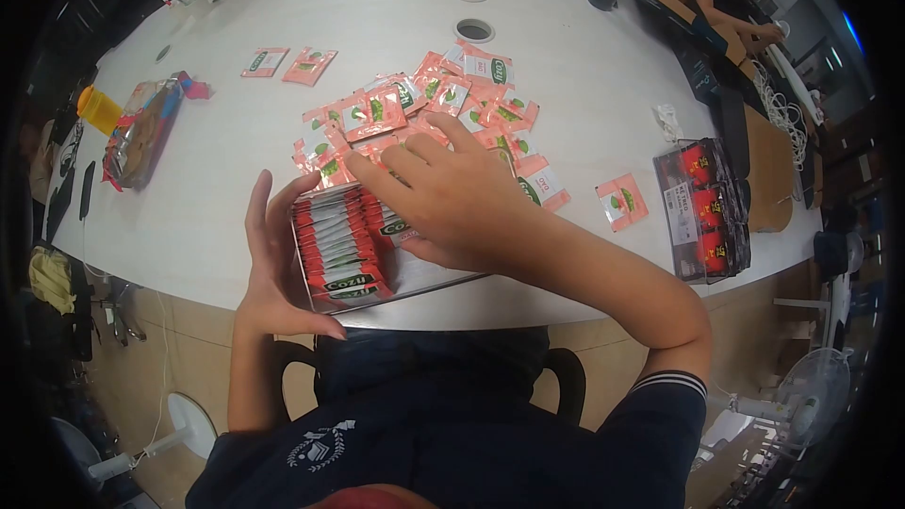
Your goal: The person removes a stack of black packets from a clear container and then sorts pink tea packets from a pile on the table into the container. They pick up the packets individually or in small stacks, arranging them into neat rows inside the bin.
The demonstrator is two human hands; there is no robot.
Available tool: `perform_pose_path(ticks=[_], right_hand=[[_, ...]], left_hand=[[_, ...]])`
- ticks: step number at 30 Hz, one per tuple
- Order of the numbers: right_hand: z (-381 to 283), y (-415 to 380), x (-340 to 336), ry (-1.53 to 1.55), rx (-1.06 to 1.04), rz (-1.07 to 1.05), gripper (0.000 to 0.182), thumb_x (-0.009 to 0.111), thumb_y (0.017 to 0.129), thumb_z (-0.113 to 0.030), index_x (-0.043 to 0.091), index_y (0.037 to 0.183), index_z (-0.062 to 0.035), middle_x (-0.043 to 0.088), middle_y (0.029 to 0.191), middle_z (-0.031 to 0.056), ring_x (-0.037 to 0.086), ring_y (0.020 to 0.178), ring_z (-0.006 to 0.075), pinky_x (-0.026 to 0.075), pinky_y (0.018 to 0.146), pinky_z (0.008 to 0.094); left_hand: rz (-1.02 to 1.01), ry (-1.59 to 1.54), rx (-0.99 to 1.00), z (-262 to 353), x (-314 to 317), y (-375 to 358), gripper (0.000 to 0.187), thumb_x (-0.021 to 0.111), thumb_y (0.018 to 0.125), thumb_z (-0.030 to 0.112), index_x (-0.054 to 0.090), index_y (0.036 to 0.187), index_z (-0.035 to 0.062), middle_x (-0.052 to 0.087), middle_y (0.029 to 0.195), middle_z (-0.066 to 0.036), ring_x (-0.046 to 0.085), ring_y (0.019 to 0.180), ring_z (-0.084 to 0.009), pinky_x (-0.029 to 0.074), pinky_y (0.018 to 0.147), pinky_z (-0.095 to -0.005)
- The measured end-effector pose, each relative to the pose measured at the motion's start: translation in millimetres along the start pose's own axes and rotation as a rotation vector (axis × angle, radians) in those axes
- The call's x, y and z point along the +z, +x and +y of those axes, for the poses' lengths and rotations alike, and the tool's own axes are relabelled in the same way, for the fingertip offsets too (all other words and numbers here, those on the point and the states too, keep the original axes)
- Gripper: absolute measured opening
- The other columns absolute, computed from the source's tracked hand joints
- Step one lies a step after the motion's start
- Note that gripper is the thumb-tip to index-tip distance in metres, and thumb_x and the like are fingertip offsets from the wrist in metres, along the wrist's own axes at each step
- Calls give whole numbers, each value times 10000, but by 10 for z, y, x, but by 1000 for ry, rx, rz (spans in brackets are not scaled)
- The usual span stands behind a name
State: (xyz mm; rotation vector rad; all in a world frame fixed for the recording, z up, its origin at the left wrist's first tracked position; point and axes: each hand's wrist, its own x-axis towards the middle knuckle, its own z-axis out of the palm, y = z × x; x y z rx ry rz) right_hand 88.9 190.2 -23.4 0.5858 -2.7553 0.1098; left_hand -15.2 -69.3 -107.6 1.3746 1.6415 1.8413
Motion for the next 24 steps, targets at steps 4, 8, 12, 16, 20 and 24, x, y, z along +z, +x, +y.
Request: perform_pose_path(ticks=[4, 8, 12, 16, 20, 24], right_hand=[[-9, -15, 37, 14, 11, -16, 902, 883, 734, -308, 508, 1515, -56, 653, 1159, 86, 628, 1146, 253, 395, 1136, 512], [-8, -8, 50, 39, 26, -26, 918, 874, 742, -298, 482, 1534, -47, 656, 1165, 92, 625, 1152, 261, 392, 1133, 516], [-9, -19, 23, 48, 34, -20, 921, 869, 748, -292, 471, 1539, -41, 655, 1185, 103, 615, 1175, 277, 388, 1133, 528], [-13, -44, 23, 32, 37, -13, 923, 868, 749, -296, 469, 1540, -39, 649, 1200, 111, 607, 1190, 282, 384, 1136, 534], [-19, -33, 48, 34, 36, -18, 922, 862, 753, -299, 468, 1544, -37, 646, 1201, 112, 605, 1192, 282, 371, 1158, 540], [-31, -7, 50, 47, 23, -20, 920, 856, 757, -298, 466, 1547, -35, 642, 1190, 110, 601, 1197, 284, 359, 1177, 545]], left_hand=[[7, -8, -6, 0, 14, -3, 1692, 1094, 443, 368, -22, 1696, 151, 302, 1666, -222, 302, 1569, -388, 230, 1269, -596], [4, 9, -2, -5, 8, -1, 1678, 1091, 452, 360, -14, 1697, 149, 312, 1659, -217, 313, 1562, -387, 233, 1271, -594], [5, 19, -1, 2, 10, 1, 1692, 1093, 444, 367, -22, 1697, 147, 303, 1658, -221, 324, 1549, -378, 263, 1260, -567], [-20, 52, 16, -13, -12, 6, 1731, 1099, 425, 388, -48, 1698, 146, 277, 1663, -233, 338, 1529, -364, 313, 1239, -514], [-27, 59, 22, -17, -17, 5, 1723, 1097, 433, 390, -47, 1698, 143, 271, 1666, -233, 331, 1533, -364, 309, 1241, -513], [10, 20, 3, -16, 12, -8, 1679, 1090, 449, 371, -9, 1697, 139, 299, 1664, -238, 305, 1565, -393, 242, 1269, -591]])
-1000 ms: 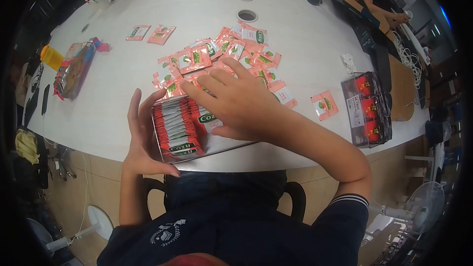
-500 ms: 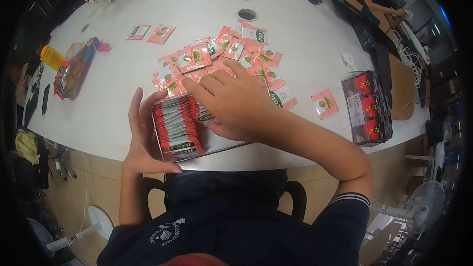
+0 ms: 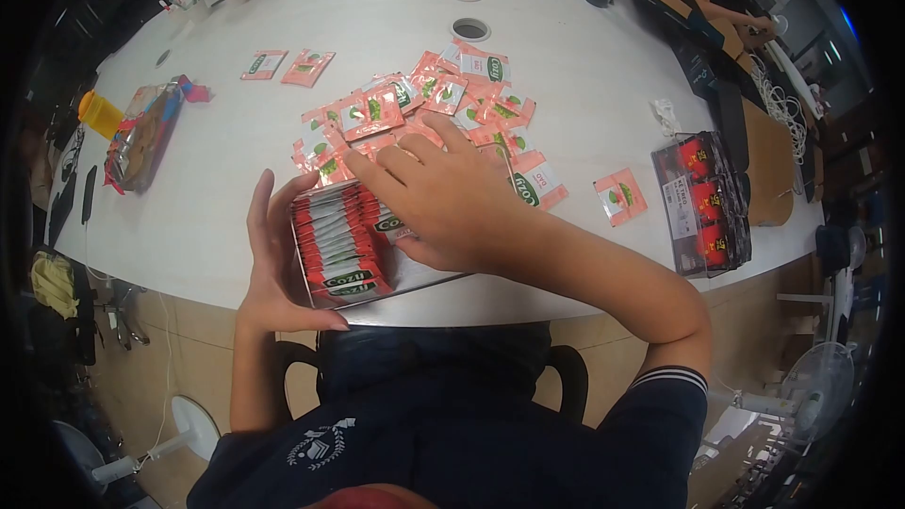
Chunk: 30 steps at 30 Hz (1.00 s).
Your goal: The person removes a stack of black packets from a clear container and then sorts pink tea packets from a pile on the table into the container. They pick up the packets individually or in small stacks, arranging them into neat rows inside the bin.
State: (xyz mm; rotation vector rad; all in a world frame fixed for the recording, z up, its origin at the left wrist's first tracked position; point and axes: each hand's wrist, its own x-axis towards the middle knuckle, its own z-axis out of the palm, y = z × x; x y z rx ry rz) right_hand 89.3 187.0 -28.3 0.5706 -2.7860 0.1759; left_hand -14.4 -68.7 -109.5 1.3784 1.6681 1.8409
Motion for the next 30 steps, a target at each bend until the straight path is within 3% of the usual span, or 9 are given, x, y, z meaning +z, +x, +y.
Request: perform_pose_path(ticks=[9, 11, 14, 30], right_hand=[[15, -30, -31, -20, 16, 12, 922, 865, 745, -297, 472, 1541, -45, 635, 1242, 113, 582, 1237, 284, 374, 1147, 537], [14, -35, -34, -56, 4, 39, 889, 880, 739, -316, 514, 1504, -47, 659, 1194, 105, 612, 1191, 282, 415, 1127, 527], [13, -35, -33, -63, 1, 60, 868, 891, 734, -329, 541, 1476, -48, 673, 1160, 96, 628, 1167, 279, 437, 1114, 521], [27, -30, -21, -59, -15, 53, 883, 906, 715, -343, 539, 1463, -52, 682, 1176, 106, 622, 1196, 290, 421, 1135, 528]], left_hand=[[-3, 14, 2, -10, -6, -2, 1678, 1092, 441, 376, 3, 1697, 144, 294, 1669, -237, 309, 1562, -392, 248, 1267, -588], [-3, 12, -10, 5, -8, -2, 1674, 1092, 443, 374, 7, 1698, 146, 293, 1670, -236, 312, 1560, -392, 251, 1265, -587], [-35, 39, 8, 4, -24, 10, 1710, 1092, 449, 414, -43, 1697, 134, 262, 1667, -238, 327, 1532, -363, 309, 1238, -509], [-19, 25, -9, -5, -19, -3, 1699, 1094, 442, 399, -22, 1697, 135, 261, 1670, -237, 318, 1544, -373, 299, 1245, -530]])
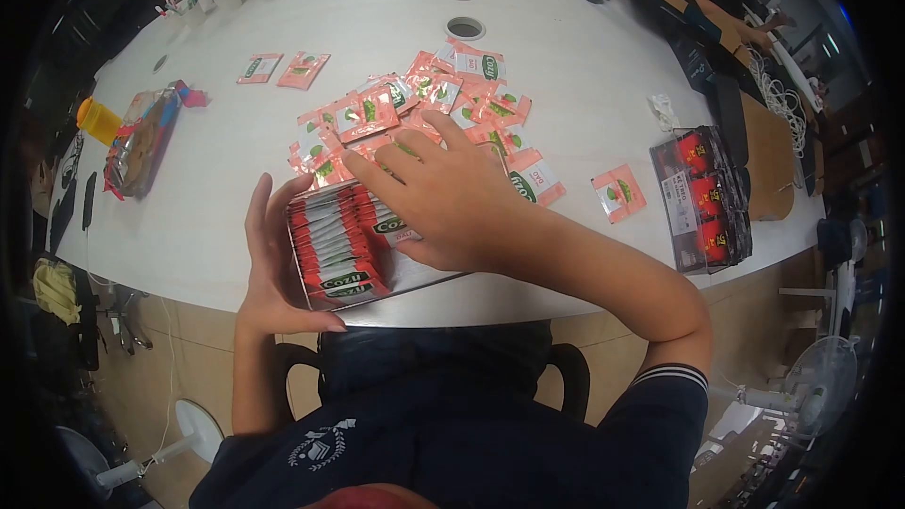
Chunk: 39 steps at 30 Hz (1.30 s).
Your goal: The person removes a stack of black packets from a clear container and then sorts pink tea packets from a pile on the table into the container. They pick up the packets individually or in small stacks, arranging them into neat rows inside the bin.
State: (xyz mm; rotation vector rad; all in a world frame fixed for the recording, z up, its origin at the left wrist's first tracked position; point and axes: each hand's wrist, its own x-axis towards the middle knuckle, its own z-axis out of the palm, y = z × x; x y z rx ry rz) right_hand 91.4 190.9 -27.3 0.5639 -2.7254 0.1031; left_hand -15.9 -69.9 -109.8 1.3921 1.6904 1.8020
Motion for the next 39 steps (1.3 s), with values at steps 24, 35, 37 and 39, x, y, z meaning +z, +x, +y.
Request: perform_pose_path(ticks=[24, 35, 37, 39], right_hand=[[2, -12, -1, 13, -7, 11, 885, 914, 711, -352, 544, 1449, -33, 663, 1163, 99, 616, 1180, 272, 414, 1136, 514], [7, -13, 10, 0, -2, 4, 884, 912, 715, -341, 540, 1458, -40, 668, 1150, 102, 621, 1174, 278, 412, 1141, 520], [5, -12, 8, -4, 1, 5, 879, 911, 715, -336, 541, 1457, -44, 670, 1147, 101, 623, 1172, 276, 413, 1141, 519], [4, -10, 8, -2, 3, 5, 875, 911, 714, -333, 542, 1454, -49, 671, 1144, 100, 623, 1172, 274, 413, 1142, 518]], left_hand=[[19, -17, -11, 0, 12, -14, 1652, 1089, 454, 387, 33, 1698, 131, 278, 1679, -239, 305, 1564, -394, 256, 1268, -564], [19, -18, 1, 1, 18, -7, 1645, 1091, 452, 381, 47, 1697, 122, 281, 1676, -237, 320, 1556, -392, 270, 1264, -557], [23, -24, -7, 6, 20, -8, 1642, 1091, 453, 378, 51, 1697, 122, 285, 1673, -236, 322, 1555, -389, 270, 1264, -556], [10, -9, -11, 6, 11, -7, 1659, 1092, 449, 393, 33, 1697, 121, 276, 1671, -237, 326, 1547, -381, 286, 1253, -539]])
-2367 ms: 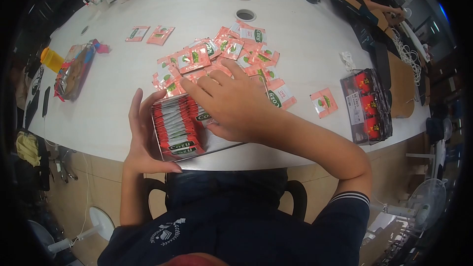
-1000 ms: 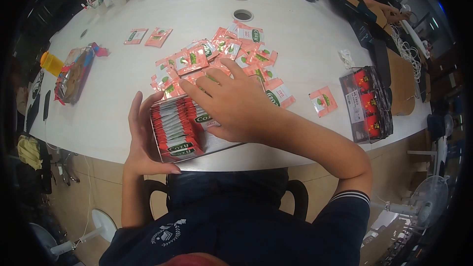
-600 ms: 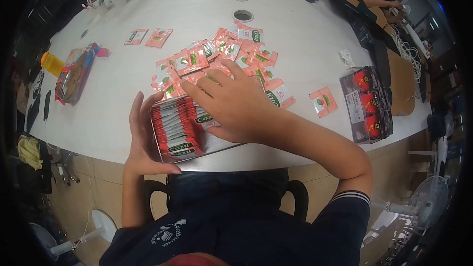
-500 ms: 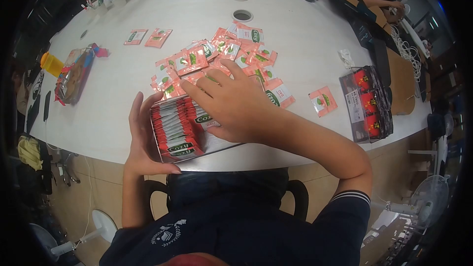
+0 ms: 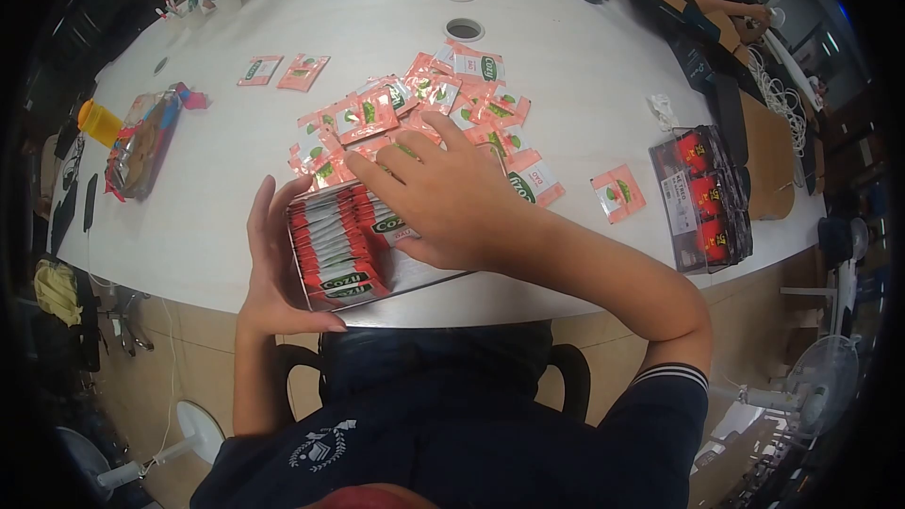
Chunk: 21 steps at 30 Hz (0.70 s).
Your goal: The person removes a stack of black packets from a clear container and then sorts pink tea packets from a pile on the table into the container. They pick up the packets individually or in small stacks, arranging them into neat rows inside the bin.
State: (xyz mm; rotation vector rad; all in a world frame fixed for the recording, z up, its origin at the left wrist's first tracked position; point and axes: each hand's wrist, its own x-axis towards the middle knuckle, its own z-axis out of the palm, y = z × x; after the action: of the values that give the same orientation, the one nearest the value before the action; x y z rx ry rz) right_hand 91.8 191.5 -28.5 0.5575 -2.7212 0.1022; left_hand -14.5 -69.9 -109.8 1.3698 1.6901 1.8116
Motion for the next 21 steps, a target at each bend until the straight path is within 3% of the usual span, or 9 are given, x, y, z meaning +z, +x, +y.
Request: perform_pose_path(ticks=[9, 12, 14, 18, 21], right_hand=[[11, -10, 87, 22, 13, 9, 845, 912, 699, -314, 556, 1414, -40, 663, 1082, 88, 645, 1086, 251, 414, 1132, 514], [16, -14, 69, 51, 39, -70, 805, 862, 763, -328, 541, 1440, -33, 661, 1111, 111, 638, 1080, 280, 373, 1158, 539], [25, -13, 65, 59, 46, -97, 780, 868, 756, -327, 555, 1409, -36, 663, 1098, 111, 640, 1060, 282, 367, 1169, 541], [27, 8, 70, 18, 15, -32, 662, 898, 706, -337, 606, 1228, -54, 656, 979, 82, 669, 1027, 255, 381, 1183, 524], [36, 13, 69, 30, 5, -4, 656, 891, 714, -329, 609, 1237, -50, 655, 987, 78, 661, 1039, 260, 350, 1218, 543]], left_hand=[[-43, 61, 8, 5, -30, 3, 1647, 1079, 475, 357, -1, 1695, 117, 318, 1612, -222, 373, 1493, -359, 331, 1222, -490], [-16, 40, 6, 24, 0, 6, 1592, 1055, 498, 326, 22, 1693, 118, 354, 1584, -220, 386, 1483, -364, 320, 1227, -508], [15, 6, -7, 39, 24, 5, 1520, 1024, 521, 284, 67, 1690, 120, 393, 1571, -226, 390, 1493, -380, 285, 1247, -553], [-30, 53, -2, 9, -23, 2, 1621, 1065, 490, 355, 3, 1691, 115, 339, 1583, -220, 385, 1477, -357, 344, 1212, -487], [-13, 45, -4, 11, -4, -5, 1586, 1052, 502, 338, 27, 1691, 115, 356, 1579, -223, 386, 1482, -366, 321, 1225, -510]])
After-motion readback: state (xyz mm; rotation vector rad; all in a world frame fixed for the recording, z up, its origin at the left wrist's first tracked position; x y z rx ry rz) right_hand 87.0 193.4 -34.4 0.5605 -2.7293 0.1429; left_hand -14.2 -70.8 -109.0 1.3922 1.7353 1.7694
